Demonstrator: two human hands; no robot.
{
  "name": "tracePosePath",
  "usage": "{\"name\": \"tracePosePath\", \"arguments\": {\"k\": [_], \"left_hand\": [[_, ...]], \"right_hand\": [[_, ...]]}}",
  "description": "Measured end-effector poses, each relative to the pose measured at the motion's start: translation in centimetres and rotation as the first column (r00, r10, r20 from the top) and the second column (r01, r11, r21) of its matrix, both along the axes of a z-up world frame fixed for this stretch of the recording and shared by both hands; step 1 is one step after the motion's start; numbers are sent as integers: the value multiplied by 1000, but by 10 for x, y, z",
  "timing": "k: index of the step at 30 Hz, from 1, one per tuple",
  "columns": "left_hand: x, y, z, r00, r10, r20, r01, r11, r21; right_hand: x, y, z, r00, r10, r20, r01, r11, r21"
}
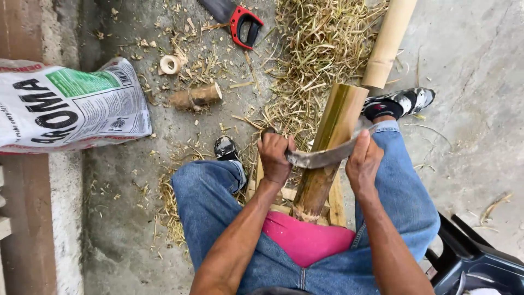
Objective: Stripping the outer bark off a bamboo pole using a drawknife.
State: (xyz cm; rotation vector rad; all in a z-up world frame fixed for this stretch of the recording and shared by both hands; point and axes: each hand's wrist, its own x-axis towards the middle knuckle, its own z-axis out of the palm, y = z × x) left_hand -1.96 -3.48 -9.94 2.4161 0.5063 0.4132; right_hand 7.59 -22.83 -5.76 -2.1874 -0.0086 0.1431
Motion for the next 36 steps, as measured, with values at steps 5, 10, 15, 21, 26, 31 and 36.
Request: {"name": "tracePosePath", "arguments": {"k": [5, 10, 15, 21, 26, 31, 36], "left_hand": [[85, 11, -40, 998, 0, 60, -3, 999, 46], [137, 22, -3, 999, -5, 38, 2, 998, 64], [127, 15, -14, 998, 24, 53, -27, 998, 63], [137, 17, -57, 994, 24, 109, -36, 993, 112], [175, 29, 19, 995, -2, 97, -8, 995, 101], [84, 22, 2, 987, -141, 83, 124, 976, 178], [23, 22, 59, 968, -250, 1, 246, 956, 160]], "right_hand": [[95, 8, -15, 1000, 23, 16, -24, 999, 38], [144, 15, -13, 999, 21, 44, -28, 989, 148], [147, 9, -27, 994, 55, 93, -64, 993, 102], [164, 0, -48, 885, 209, 416, -146, 973, -180], [185, 12, -29, 954, 139, 264, -135, 990, -33], [68, -7, -28, 997, -42, -60, 54, 976, 212], [-35, -5, -7, 894, -296, -337, 392, 880, 268]]}}
